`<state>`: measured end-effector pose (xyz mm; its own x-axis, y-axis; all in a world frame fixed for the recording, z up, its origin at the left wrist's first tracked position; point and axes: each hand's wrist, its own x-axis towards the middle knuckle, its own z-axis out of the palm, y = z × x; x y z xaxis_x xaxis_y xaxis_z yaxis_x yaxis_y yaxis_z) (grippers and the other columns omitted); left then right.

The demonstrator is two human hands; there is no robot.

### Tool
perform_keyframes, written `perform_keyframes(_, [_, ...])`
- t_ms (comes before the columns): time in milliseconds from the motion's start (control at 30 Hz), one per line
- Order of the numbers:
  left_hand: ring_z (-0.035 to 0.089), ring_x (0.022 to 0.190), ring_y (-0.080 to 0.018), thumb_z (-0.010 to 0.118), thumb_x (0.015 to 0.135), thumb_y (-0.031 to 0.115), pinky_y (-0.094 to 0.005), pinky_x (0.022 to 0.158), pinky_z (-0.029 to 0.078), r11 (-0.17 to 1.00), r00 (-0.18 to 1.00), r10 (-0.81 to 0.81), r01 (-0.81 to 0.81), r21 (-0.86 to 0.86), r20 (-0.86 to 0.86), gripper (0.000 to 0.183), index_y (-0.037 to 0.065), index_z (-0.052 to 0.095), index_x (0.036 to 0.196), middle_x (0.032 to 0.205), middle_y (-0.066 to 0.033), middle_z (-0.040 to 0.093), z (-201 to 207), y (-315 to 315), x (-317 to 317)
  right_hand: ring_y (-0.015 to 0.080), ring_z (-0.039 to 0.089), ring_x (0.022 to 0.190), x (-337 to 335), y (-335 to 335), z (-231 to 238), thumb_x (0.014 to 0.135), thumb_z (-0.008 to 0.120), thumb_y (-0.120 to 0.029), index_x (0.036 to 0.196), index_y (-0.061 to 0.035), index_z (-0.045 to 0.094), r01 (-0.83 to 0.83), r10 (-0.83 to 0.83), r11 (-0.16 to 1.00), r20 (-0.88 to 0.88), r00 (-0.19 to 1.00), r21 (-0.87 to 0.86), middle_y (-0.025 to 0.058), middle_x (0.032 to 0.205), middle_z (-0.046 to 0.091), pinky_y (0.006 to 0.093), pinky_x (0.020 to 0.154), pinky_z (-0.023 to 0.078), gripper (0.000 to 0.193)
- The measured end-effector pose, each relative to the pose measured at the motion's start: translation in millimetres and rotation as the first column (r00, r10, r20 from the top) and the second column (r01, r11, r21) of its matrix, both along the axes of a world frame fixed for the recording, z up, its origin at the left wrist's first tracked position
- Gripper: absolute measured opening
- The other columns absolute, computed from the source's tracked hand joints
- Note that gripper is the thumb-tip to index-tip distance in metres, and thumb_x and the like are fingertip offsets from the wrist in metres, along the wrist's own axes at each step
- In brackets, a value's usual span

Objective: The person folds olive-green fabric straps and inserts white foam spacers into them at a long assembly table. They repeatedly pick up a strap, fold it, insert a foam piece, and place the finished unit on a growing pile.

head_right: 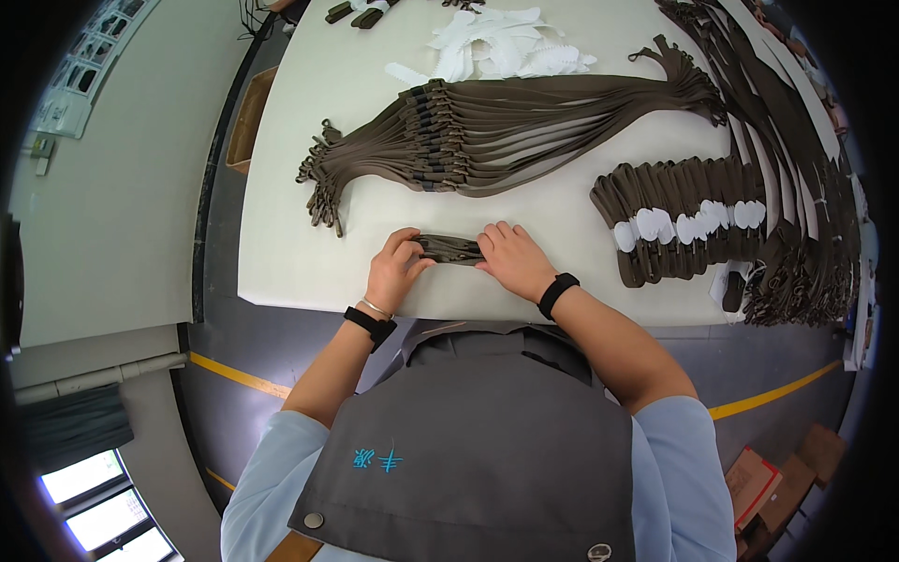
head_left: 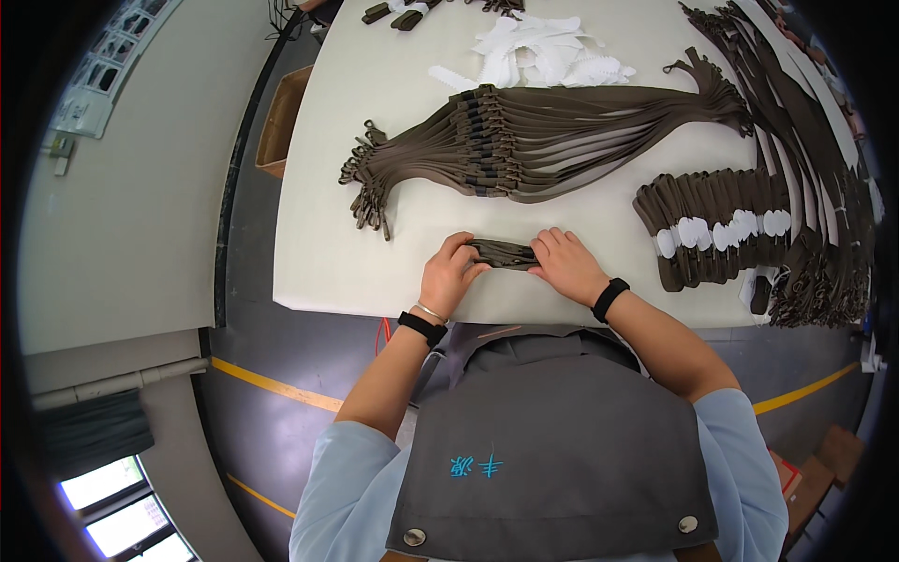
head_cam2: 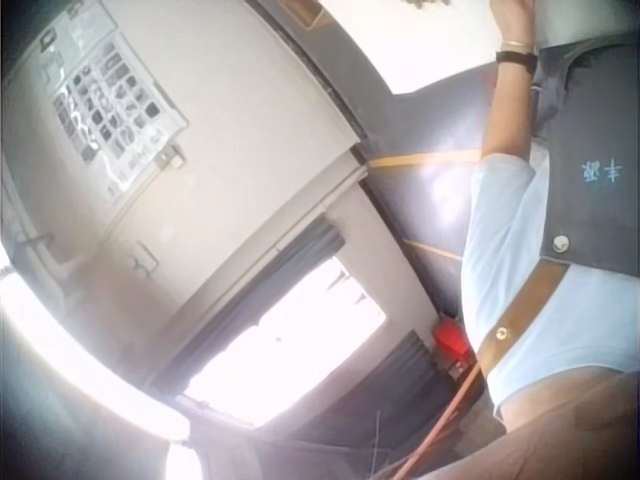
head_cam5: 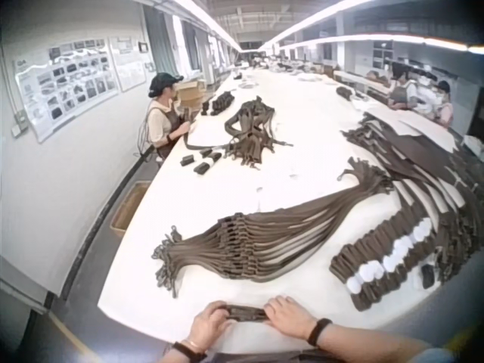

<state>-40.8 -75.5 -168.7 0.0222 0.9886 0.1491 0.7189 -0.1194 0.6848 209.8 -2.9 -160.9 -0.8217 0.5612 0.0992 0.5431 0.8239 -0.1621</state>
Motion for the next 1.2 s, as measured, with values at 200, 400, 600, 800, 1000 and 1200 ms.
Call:
perform_keyframes(200, [0.065, 0.097, -0.0298, 0.08, 0.072, 0.009, -0.0389, 0.079, 0.056, 0.932, 0.971, -0.201, 0.231, 0.278, -0.131, 0.024, 0.005, 0.062, 0.087, 0.119, -0.0108, 0.064, 1, 4, -6, 0.0242, 0.052, 0.099, 1, 6, 2, 0.086, 0.069, -0.033, 0.108, -0.003, 0.057, -0.054, 0.054, 0.999, -0.009, 0.999, 0.008, 0.0077, 0.103, 0.054, 0.0348, 0.084, 0.044, 0.039])
perform_keyframes(400, [0.059, 0.096, -0.0278, 0.075, 0.076, 0.008, -0.0378, 0.084, 0.049, 0.985, 0.95, -0.156, 0.169, 0.025, -0.271, 0.036, 0.003, 0.061, 0.109, 0.106, -0.0084, 0.062, 20, 6, 11, 0.0247, 0.052, 0.102, -2, 6, 3, 0.086, 0.068, -0.031, 0.109, -0.0031, 0.057, -0.064, 0.064, 0.998, 0.021, 0.998, -0.008, 0.0081, 0.105, 0.054, 0.0354, 0.086, 0.044, 0.038])
perform_keyframes(600, [0.055, 0.096, -0.0244, 0.07, 0.082, 0.018, -0.0379, 0.084, 0.046, 0.928, 0.846, -0.262, 0.353, 0.118, -0.464, 0.04, 0.004, 0.06, 0.118, 0.101, -0.0063, 0.058, 14, 18, 40, 0.0246, 0.052, 0.103, -2, 6, 4, 0.086, 0.068, -0.03, 0.111, -0.0034, 0.057, -0.065, 0.065, 0.998, 0.021, 0.998, -0.011, 0.0082, 0.106, 0.054, 0.0355, 0.086, 0.044, 0.038])
perform_keyframes(800, [0.054, 0.092, -0.024, 0.072, 0.079, 0.02, -0.0372, 0.082, 0.046, 0.955, 0.886, -0.21, 0.276, 0.105, -0.413, 0.041, 0.009, 0.061, 0.117, 0.102, -0.0025, 0.059, 0, 14, 43, 0.0314, 0.05, 0.117, 10, 20, 15, 0.077, 0.08, -0.026, 0.131, 0.0009, 0.047, -0.08, 0.048, 0.931, -0.099, 0.994, -0.356, 0.0143, 0.122, 0.054, 0.0402, 0.101, 0.042, 0.069])
perform_keyframes(1000, [0.054, 0.092, -0.0237, 0.069, 0.082, 0.017, -0.0367, 0.084, 0.045, 0.962, 0.895, -0.211, 0.261, 0.08, -0.393, 0.034, 0.009, 0.063, 0.114, 0.101, -0.0025, 0.059, 2, 15, 43, 0.0344, 0.045, 0.127, 41, 23, 30, 0.069, 0.086, -0.025, 0.141, 0.0009, 0.038, 0.012, -0.057, 0.914, -0.098, 0.994, -0.405, 0.0177, 0.134, 0.049, 0.0421, 0.106, 0.039, 0.09])
perform_keyframes(1200, [0.054, 0.092, -0.0233, 0.069, 0.082, 0.018, -0.0368, 0.083, 0.044, 0.963, 0.898, -0.204, 0.256, 0.086, -0.39, 0.031, 0.009, 0.062, 0.111, 0.099, -0.0025, 0.058, 1, 14, 44, 0.0332, 0.045, 0.127, 18, 12, 24, 0.07, 0.085, -0.027, 0.142, 0.0005, 0.039, 0.02, -0.059, 0.937, -0.103, 0.993, -0.347, 0.0162, 0.133, 0.051, 0.0412, 0.102, 0.041, 0.09])
